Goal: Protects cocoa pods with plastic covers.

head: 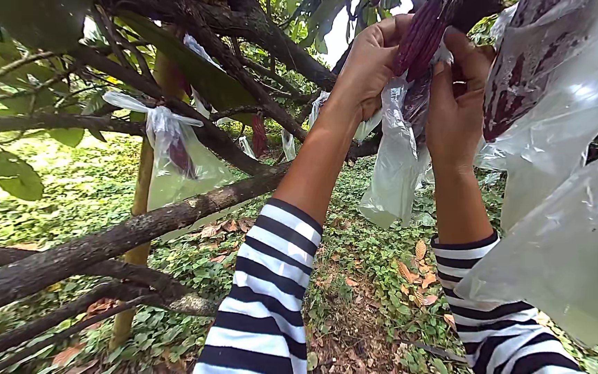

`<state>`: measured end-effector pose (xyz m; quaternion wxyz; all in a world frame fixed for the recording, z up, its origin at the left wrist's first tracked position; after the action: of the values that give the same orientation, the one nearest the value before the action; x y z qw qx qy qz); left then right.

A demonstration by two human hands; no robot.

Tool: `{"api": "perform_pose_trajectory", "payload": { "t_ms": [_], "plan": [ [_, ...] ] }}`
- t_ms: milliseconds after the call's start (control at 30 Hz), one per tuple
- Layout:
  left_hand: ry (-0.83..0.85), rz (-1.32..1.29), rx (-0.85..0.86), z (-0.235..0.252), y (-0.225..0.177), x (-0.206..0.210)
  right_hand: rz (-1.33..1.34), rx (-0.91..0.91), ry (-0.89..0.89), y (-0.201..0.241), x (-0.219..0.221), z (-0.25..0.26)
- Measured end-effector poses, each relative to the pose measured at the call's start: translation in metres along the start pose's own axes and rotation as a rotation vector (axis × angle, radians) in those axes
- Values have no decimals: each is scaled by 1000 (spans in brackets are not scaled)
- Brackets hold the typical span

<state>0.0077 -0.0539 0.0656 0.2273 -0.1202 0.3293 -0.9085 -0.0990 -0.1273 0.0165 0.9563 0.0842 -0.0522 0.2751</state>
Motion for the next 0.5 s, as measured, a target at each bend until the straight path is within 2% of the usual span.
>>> {"api": "perform_pose_trajectory", "payload": {
  "t_ms": [167, 300, 500],
  "plan": [
    [46, -61, 74, 3, 1, 2, 1, 10, 5, 0, 1, 2],
    [68, -55, 106, 2, 1, 3, 37, -137, 8, -37, -7, 11],
    [76, -16, 113, -2, -2, 6, 52, -122, 27, -49, -9, 17]
  ]
}}
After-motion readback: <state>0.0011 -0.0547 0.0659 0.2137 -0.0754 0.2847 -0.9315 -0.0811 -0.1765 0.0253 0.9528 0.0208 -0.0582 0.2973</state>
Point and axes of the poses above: each hand's wrist, its own z-axis towards the middle knuckle, its own x-axis out of the palm, y = z × x, the point moved 9 cm from there along z, towards the middle knuckle, and after that the axes turned 3 degrees about -x, right-handed, at the moved point
